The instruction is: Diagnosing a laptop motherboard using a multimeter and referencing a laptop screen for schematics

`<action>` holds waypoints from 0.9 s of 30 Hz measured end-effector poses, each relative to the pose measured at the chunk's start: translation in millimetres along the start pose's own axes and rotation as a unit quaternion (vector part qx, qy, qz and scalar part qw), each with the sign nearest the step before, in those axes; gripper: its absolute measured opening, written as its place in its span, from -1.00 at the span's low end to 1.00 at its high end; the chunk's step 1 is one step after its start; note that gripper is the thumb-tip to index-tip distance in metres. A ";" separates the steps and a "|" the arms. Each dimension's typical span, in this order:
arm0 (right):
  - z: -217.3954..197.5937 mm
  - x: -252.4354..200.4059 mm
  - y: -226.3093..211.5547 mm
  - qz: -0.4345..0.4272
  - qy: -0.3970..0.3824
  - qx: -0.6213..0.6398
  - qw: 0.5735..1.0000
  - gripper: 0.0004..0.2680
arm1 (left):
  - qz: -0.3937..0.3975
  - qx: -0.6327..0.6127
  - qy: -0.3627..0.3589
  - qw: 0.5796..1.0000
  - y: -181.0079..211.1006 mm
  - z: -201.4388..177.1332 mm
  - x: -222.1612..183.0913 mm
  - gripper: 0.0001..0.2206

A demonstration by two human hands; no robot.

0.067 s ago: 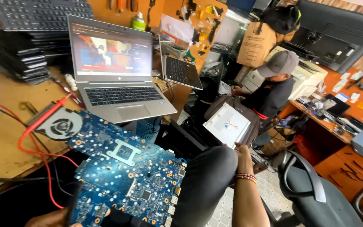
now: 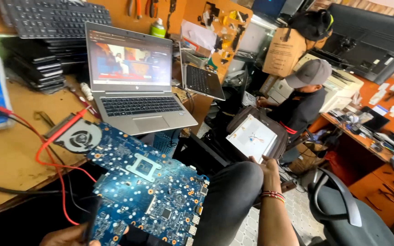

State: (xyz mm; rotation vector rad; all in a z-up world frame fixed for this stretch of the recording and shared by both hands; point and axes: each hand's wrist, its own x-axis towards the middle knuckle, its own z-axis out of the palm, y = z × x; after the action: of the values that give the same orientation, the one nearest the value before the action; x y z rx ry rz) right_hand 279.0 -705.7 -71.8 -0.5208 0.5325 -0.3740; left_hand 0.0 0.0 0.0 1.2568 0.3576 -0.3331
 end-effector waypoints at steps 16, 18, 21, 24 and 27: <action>202.1 -175.3 41.7 -0.400 -0.087 -0.434 0.802 -0.78 | 0.066 -0.124 -0.333 0.933 -5.1 24.3 -20.2 -0.60; 242.9 -219.0 71.4 -0.433 -0.195 -0.463 0.748 -0.83 | 0.016 -0.135 -0.306 0.942 4.3 25.4 -32.1 -0.61; 289.6 -283.9 123.2 -0.499 -0.325 -0.537 0.598 -0.90 | -0.011 -0.141 -0.292 0.946 9.1 20.5 -40.9 -0.62; 309.6 -326.8 181.2 -0.514 -0.404 -0.584 0.481 -0.93 | 0.006 -0.159 -0.277 0.948 9.9 14.0 -43.7 -0.59; 319.3 -350.8 230.0 -0.504 -0.497 -0.581 0.403 -0.96 | 0.049 -0.159 -0.257 0.952 2.0 5.1 -37.9 -0.56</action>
State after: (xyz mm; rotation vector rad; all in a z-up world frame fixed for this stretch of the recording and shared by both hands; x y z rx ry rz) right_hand 224.9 -240.2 169.6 -2.3125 -1.0078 -0.6991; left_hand -32.7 -2.5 19.7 0.8279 -0.0987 -0.4816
